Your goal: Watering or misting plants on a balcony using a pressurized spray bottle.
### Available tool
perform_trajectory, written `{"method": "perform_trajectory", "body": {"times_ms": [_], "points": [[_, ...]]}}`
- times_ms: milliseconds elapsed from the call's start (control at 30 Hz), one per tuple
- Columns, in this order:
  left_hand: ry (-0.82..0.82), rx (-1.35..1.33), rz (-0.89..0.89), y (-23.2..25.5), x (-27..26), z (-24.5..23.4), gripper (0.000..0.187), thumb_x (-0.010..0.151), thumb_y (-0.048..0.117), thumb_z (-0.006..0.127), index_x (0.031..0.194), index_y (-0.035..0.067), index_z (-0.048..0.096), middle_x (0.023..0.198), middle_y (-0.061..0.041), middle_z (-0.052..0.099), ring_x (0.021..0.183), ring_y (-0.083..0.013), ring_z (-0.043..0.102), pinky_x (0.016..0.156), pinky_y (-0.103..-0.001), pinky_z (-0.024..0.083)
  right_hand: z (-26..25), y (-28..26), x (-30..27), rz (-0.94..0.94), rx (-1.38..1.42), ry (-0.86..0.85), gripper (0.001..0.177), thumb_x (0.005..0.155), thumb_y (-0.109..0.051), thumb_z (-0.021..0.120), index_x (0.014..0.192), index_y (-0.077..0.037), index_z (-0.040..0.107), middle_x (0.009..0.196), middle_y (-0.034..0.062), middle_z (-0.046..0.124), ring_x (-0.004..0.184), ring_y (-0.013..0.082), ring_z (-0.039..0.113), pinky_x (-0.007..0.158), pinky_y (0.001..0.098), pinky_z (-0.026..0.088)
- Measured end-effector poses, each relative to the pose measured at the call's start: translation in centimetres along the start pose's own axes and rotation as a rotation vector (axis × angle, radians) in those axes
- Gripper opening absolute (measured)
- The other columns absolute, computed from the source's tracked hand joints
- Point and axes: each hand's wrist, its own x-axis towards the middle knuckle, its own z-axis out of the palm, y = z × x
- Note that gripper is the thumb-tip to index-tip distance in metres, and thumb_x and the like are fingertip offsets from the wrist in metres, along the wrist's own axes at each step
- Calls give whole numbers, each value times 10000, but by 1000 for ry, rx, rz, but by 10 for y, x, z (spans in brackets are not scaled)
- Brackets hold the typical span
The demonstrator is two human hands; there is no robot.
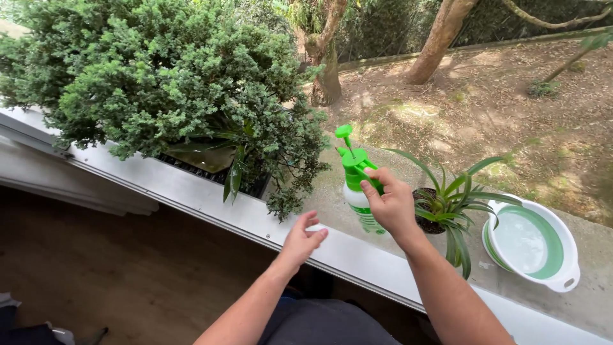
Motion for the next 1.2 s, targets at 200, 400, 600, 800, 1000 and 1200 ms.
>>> {"method": "perform_trajectory", "body": {"times_ms": [200,400,600,800,1000,1200], "points": [[157,4,227,12,4,-60,513,906,119,725,1377,5,554,1336,-143,619,1126,-204,649,929,-318,570,-6,2,-4,64,-100,-323,230,852,-266,790,1004,-95,767,732,101,751,562,195,697,533,339,510],[173,-106,263,34,0,-87,463,921,111,707,1349,-5,575,1278,-110,625,994,-159,633,803,-308,558,-2,-13,-16,86,-24,-138,251,864,-227,786,1055,-67,760,804,108,777,593,164,709,561,322,543],[152,-178,259,35,-4,-104,438,929,104,675,1343,-3,580,1291,-87,627,977,-136,644,780,-291,591,4,-10,-22,-5,-15,82,252,914,-218,775,1080,-35,727,884,120,762,703,153,723,631,290,551],[169,-178,310,24,4,-127,407,944,112,675,1327,0,595,1251,-76,664,945,-124,643,754,-291,576,13,-43,-29,72,-145,-132,263,841,-229,803,1039,-60,769,792,142,730,619,239,685,605,335,523],[202,-205,274,22,0,-138,389,940,119,685,1304,8,608,1221,-73,667,951,-115,657,742,-289,581,35,-38,-29,-70,-38,-110,239,874,-232,787,1025,-51,750,836,132,746,712,214,729,621,332,545],[241,-157,355,42,-10,-150,379,952,140,678,1302,6,616,1239,-69,672,955,-117,644,765,-285,568,32,-46,21,-31,57,-72,185,983,-281,704,1016,-101,737,830,66,759,702,124,736,552,274,596]]}}
